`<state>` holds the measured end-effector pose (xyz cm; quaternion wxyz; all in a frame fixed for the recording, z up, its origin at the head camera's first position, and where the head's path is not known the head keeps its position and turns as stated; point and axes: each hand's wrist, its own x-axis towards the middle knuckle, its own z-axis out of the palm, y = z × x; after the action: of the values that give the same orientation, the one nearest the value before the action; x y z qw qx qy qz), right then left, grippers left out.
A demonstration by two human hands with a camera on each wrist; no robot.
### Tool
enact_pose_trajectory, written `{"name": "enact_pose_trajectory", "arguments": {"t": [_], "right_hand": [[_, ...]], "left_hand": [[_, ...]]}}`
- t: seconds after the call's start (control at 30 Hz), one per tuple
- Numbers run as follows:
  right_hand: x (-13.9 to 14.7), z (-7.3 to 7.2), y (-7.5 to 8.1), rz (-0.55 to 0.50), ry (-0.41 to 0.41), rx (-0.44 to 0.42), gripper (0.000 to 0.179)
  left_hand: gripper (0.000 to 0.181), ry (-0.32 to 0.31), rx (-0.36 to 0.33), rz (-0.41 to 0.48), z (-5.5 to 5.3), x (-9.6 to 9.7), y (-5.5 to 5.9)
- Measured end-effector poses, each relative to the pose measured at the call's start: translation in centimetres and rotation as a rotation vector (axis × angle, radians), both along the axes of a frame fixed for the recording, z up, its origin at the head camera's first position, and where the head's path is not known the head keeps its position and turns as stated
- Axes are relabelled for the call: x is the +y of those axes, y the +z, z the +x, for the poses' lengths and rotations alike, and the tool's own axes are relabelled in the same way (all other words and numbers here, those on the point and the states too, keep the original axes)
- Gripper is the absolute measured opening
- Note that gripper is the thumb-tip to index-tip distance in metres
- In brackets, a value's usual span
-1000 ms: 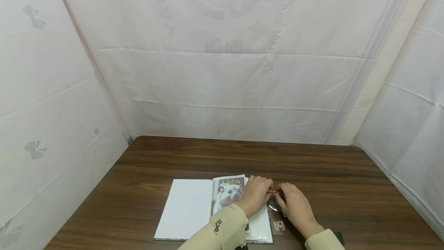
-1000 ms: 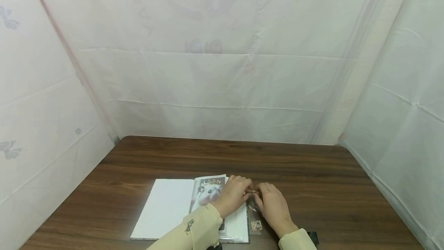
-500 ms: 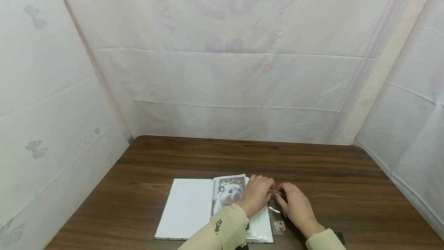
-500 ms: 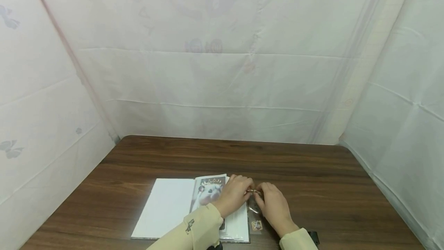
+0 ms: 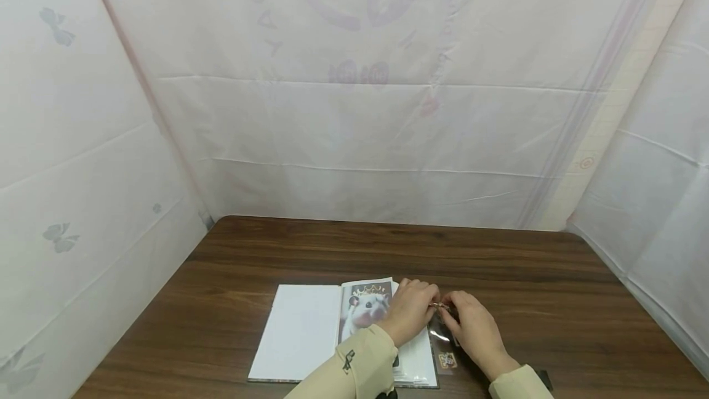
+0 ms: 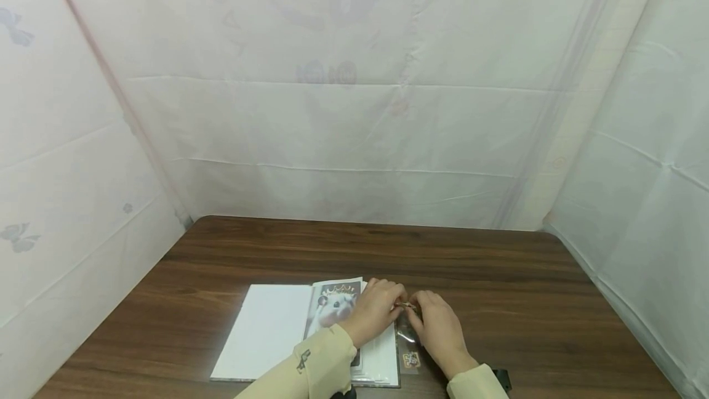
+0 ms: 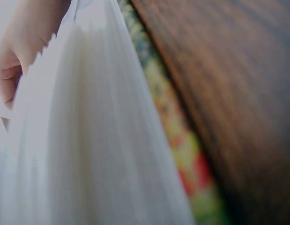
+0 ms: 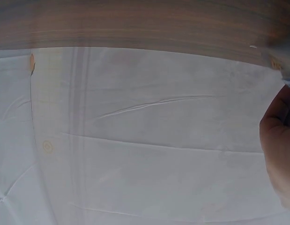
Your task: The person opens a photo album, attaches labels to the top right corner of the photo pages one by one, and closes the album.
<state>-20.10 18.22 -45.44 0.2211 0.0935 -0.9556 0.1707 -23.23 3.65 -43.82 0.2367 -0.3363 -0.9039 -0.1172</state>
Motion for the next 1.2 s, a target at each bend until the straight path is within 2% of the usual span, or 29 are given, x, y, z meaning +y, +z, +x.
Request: {"name": "enact_pose_trajectory", "arguments": {"t": [0.1, 0.27, 0.4, 0.6, 0.77, 0.97, 1.2], "right_hand": [[0.18, 0.05, -0.09, 0.044, 0.026, 0.100, 0.016], [0.60, -0.06, -0.37, 0.138, 0.108, 0.326, 0.022], [0.84, -0.17, -0.43, 0.182, 0.162, 0.422, 0.025], [0.93, -0.26, -0.44, 0.209, 0.192, 0.455, 0.024], [0.95, -0.28, -0.40, 0.192, 0.207, 0.470, 0.024], [0.84, -0.19, -0.29, 0.165, 0.217, 0.494, 0.021], [0.85, -0.25, -0.43, 0.156, 0.220, 0.480, 0.019]], "left_hand": [[0.014, 0.000, 0.000, -0.003, 0.04, 0.00, 0.02], [0.014, 0.003, -0.003, -0.007, 0.04, 0.03, -0.06], [0.014, 0.007, -0.001, -0.007, 0.01, 0.04, -0.12], [0.014, 0.012, 0.012, -0.003, 0.02, -0.06, -0.18], [0.014, 0.013, 0.027, 0.003, -0.04, -0.08, -0.22], [0.013, 0.013, 0.007, 0.000, -0.03, -0.10, -0.22], [0.013, 0.017, -0.001, -0.009, -0.08, -0.08, -0.32]]}}
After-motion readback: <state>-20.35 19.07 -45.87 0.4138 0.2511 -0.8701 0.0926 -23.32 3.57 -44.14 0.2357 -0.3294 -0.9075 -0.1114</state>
